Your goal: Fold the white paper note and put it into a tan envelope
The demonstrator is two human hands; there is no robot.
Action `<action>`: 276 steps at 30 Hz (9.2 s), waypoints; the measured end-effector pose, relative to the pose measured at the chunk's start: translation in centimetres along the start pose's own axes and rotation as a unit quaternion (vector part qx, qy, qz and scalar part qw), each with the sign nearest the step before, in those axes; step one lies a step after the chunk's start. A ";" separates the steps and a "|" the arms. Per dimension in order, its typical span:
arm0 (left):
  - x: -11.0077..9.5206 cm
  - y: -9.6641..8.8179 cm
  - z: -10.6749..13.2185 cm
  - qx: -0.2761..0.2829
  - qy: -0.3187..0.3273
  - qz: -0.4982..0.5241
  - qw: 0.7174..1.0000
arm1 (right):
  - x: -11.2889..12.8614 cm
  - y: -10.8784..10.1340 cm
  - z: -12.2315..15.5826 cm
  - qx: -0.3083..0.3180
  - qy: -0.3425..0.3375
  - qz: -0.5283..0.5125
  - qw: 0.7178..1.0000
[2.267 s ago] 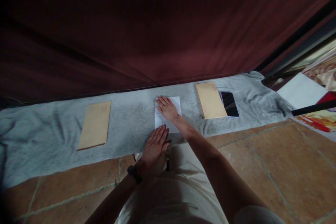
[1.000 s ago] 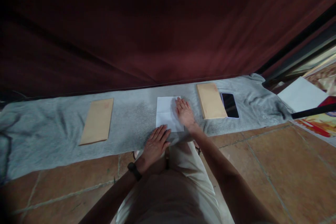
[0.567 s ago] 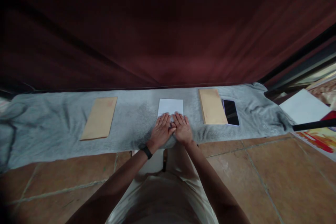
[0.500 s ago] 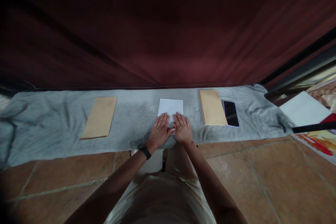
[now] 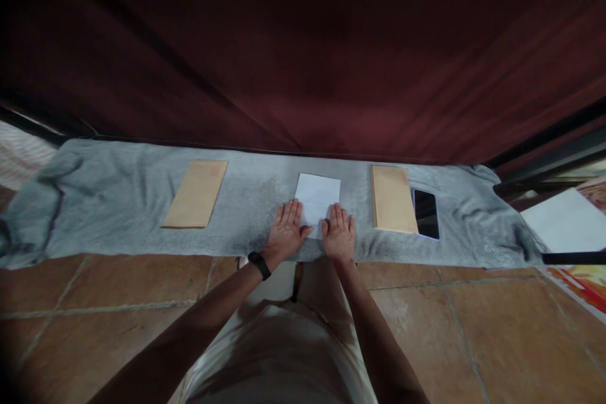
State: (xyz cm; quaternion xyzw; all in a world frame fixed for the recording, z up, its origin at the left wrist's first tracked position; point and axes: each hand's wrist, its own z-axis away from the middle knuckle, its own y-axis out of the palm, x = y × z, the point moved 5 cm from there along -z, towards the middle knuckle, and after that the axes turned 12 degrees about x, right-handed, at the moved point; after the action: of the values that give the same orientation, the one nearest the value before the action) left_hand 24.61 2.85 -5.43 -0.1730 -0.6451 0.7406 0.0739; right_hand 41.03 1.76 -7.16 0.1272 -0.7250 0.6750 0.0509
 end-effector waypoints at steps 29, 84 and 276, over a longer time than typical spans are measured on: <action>0.8 -0.2 0.8 -0.012 -0.014 0.018 1.000 | 0.6 -0.2 1.1 0.003 0.008 -0.002 1.000; 4.6 -0.1 0.2 -0.014 -0.131 0.438 0.889 | -0.1 -2.3 5.0 0.056 -0.088 -0.056 0.993; 4.8 -6.9 -3.0 -0.176 -0.051 0.569 0.802 | -2.3 -5.9 -3.2 -0.079 0.058 -0.584 0.805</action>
State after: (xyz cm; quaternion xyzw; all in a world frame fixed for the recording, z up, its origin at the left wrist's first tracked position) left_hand 20.38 8.29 0.23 -0.4810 -0.5524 0.5314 -0.4257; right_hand 44.41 4.83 -1.71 0.4828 -0.5599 0.4641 0.4878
